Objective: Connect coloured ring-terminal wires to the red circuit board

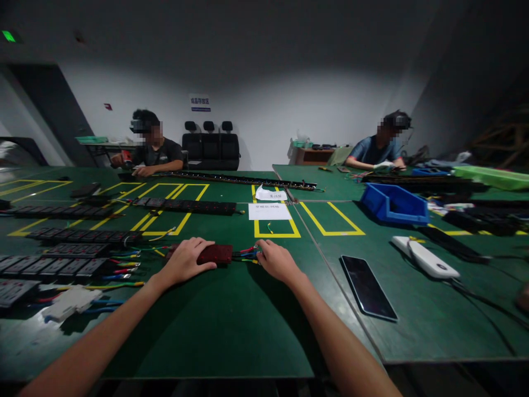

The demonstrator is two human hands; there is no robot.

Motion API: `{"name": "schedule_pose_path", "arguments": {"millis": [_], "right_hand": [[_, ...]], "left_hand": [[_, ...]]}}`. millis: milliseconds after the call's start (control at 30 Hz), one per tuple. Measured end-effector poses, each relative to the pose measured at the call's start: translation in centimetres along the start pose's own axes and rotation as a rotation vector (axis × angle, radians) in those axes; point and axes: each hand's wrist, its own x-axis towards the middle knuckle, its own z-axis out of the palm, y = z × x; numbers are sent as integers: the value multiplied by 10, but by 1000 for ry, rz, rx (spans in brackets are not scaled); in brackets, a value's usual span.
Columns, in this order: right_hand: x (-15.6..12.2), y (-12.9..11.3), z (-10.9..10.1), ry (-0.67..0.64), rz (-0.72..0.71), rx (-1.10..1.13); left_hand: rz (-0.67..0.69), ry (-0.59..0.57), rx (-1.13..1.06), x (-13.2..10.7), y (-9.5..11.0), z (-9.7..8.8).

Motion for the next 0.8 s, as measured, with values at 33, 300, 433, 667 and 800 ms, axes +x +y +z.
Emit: {"name": "schedule_pose_path", "arguments": {"millis": [33,300,433,667,800], "right_hand": [[0,0,0,12,-6,2],[-1,1,3,135,-77,-8],[1,1,9,163,-94,-36],[2,0,15,244,-149,-58],[2,0,14,316,-155,-53]], "left_hand": [[5,-1,7,0,0,0],[31,10,28,-2,2,-2],[41,18,36,-2,2,-2],[68,45,85,-1,3,-3],[101,109,122,-1,2,-2]]}}
